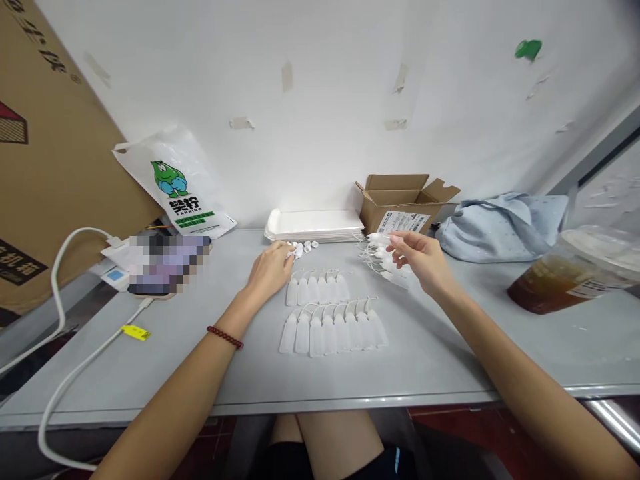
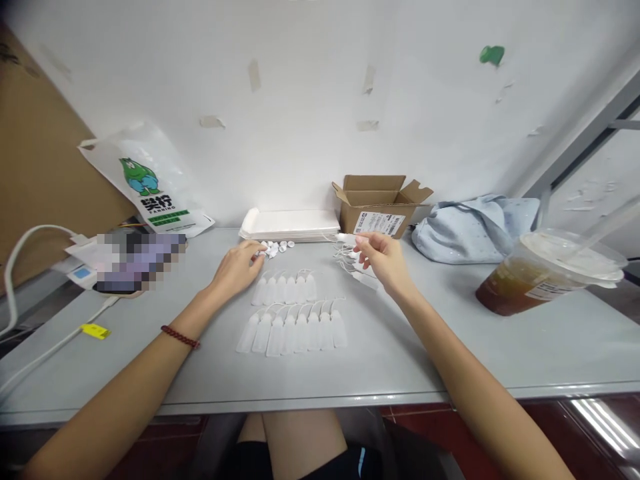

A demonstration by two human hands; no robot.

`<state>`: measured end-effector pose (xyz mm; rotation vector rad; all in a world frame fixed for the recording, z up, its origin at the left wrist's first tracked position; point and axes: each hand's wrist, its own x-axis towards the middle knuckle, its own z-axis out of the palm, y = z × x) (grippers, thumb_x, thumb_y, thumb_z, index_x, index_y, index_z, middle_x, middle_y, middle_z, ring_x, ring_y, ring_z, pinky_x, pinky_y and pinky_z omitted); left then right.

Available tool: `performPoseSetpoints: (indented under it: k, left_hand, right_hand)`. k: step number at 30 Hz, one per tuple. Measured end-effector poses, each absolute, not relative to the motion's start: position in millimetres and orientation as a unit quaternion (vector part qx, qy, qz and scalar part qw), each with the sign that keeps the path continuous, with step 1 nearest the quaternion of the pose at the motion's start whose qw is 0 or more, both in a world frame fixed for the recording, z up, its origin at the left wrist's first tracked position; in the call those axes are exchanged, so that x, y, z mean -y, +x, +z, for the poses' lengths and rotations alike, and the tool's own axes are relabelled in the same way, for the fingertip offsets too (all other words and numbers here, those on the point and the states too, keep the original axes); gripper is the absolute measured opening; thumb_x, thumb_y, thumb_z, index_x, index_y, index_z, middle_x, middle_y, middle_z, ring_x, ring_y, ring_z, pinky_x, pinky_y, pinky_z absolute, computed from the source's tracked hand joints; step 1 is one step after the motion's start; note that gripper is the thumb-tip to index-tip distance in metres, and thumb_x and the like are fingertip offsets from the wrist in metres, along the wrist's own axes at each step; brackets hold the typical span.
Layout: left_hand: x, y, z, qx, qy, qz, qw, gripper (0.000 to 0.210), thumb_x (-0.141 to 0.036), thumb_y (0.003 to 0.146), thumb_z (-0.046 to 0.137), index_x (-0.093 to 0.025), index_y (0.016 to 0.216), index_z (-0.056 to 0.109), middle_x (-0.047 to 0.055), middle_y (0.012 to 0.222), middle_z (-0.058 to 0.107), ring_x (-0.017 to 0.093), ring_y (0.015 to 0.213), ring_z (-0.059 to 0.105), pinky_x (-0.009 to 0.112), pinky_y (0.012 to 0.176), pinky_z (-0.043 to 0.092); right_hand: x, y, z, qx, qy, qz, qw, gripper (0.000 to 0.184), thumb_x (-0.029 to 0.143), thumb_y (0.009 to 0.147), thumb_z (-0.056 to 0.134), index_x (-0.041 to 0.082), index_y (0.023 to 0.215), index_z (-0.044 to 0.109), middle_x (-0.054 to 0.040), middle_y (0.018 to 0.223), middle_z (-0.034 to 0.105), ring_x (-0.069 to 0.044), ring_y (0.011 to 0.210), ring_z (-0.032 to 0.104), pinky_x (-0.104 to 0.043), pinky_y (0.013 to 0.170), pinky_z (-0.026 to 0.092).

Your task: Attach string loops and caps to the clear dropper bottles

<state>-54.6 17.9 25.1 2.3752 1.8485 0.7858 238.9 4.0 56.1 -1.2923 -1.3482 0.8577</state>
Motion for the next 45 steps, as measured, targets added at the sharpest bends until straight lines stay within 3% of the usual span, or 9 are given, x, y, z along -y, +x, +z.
performPoseSetpoints:
  k: [8, 26, 37, 45]
  left_hand:
    - [-25, -58, 15, -0.579, 0.784, 0.223, 0.023, 0.031, -0.016, 0.086, 0.041, -0.017, 0.102, 0.068, 0.008, 0.113, 0.064, 0.024, 0.098, 0.061, 0.035, 0.083, 0.049]
    - [-28, -65, 13, -0.611, 0.766, 0.200, -0.005, 0.035, -0.015, 0.082, 0.043, -0.014, 0.104, 0.068, 0.012, 0.107, 0.066, 0.025, 0.093, 0.063, 0.034, 0.085, 0.048]
    - [-22, -60, 14, -0.619, 0.766, 0.176, -0.002, 0.032, -0.016, 0.080, 0.043, -0.016, 0.097, 0.071, 0.012, 0.102, 0.068, 0.027, 0.090, 0.064, 0.035, 0.079, 0.049]
    - [-21, -56, 13, -0.631, 0.756, 0.172, 0.003, 0.037, -0.013, 0.080, 0.043, -0.012, 0.107, 0.068, 0.014, 0.108, 0.066, 0.027, 0.099, 0.062, 0.035, 0.085, 0.048]
  right_hand:
    - [-20, 261, 54, 0.553, -0.589, 0.342, 0.480, 0.027, 0.036, 0.072, 0.070, 0.013, 0.085, 0.065, -0.0077, 0.073, 0.066, -0.012, 0.055, 0.053, -0.025, 0.048, 0.044]
    - [-27, 268, 48, 0.559, -0.618, 0.355, 0.424, 0.017, 0.024, 0.074, 0.071, 0.011, 0.082, 0.065, -0.0063, 0.066, 0.066, -0.009, 0.048, 0.050, -0.021, 0.043, 0.041]
    - [-35, 275, 35, 0.592, -0.635, 0.300, 0.396, 0.023, 0.035, 0.078, 0.065, 0.012, 0.077, 0.062, -0.0045, 0.063, 0.064, -0.008, 0.046, 0.045, -0.022, 0.043, 0.035]
    - [-46, 283, 23, 0.598, -0.672, 0.209, 0.383, 0.036, 0.049, 0.085, 0.053, 0.013, 0.082, 0.058, -0.0040, 0.062, 0.062, -0.011, 0.049, 0.046, -0.025, 0.053, 0.037]
